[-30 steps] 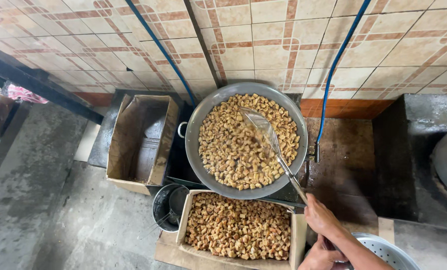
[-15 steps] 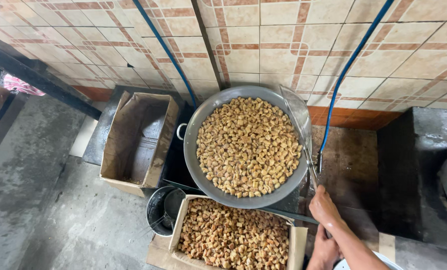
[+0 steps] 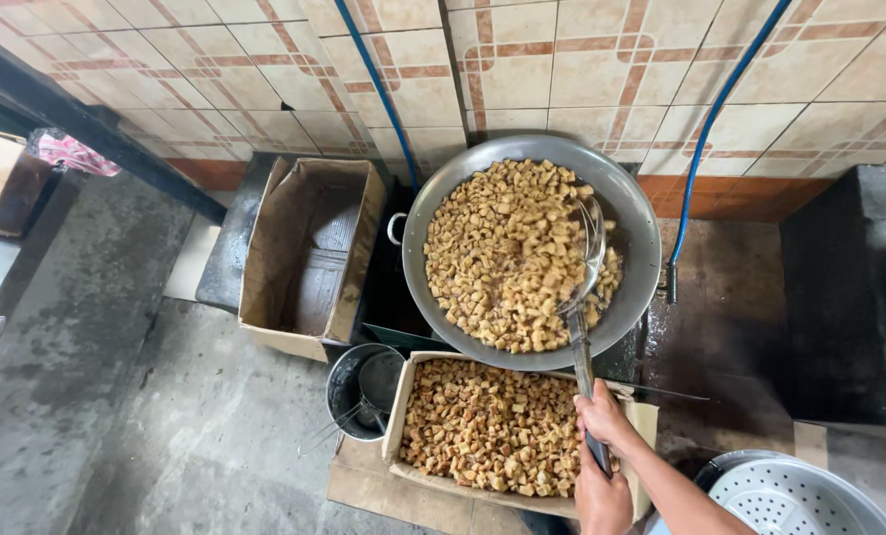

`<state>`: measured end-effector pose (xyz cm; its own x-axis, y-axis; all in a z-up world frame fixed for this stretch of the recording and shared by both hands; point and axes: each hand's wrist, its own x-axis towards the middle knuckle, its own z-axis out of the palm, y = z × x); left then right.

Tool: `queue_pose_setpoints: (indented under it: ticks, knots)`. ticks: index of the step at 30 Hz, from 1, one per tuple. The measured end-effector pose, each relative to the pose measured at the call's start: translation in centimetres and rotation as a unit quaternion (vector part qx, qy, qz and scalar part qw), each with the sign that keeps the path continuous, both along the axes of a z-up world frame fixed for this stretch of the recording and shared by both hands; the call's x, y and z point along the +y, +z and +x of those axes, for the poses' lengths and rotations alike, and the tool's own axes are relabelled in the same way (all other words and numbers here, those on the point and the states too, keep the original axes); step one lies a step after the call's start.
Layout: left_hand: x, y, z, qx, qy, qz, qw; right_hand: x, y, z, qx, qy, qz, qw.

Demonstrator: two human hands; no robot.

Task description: The person uses a large skimmer to stir and scoop small fried pieces from a large pan of oil, placing them into a cardboard box.

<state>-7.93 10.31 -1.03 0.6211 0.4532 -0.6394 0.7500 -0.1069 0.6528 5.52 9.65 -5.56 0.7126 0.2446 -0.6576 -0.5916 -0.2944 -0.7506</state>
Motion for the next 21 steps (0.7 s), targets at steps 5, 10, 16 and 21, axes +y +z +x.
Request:
queue_pose_setpoints:
  ticks: [5,10,16,21]
  knots:
    - [0.8,5.3,-1.6,-0.083,0.019,-0.007,0.996,0.9,4.6,-1.7,-0.064,0.040,-0.016,0.997]
    - [0.8,7.9,-2.4,-0.155,0.019,0.060,0.986,1.8,8.6,-2.6,-0.011,0.052,0.014,0.998]
    - [0.6,1.5,-1.2,-0.114,-0.035,0.065,0.991,2.7,3.9,-1.3,0.058,0.062,-0.004,0.996]
    - [0.5,-1.0,2.2,-0.004,-0.057,-0.051,0.997,1.1,-2.8,1.4,0.056,0.061,-0.062,0.995]
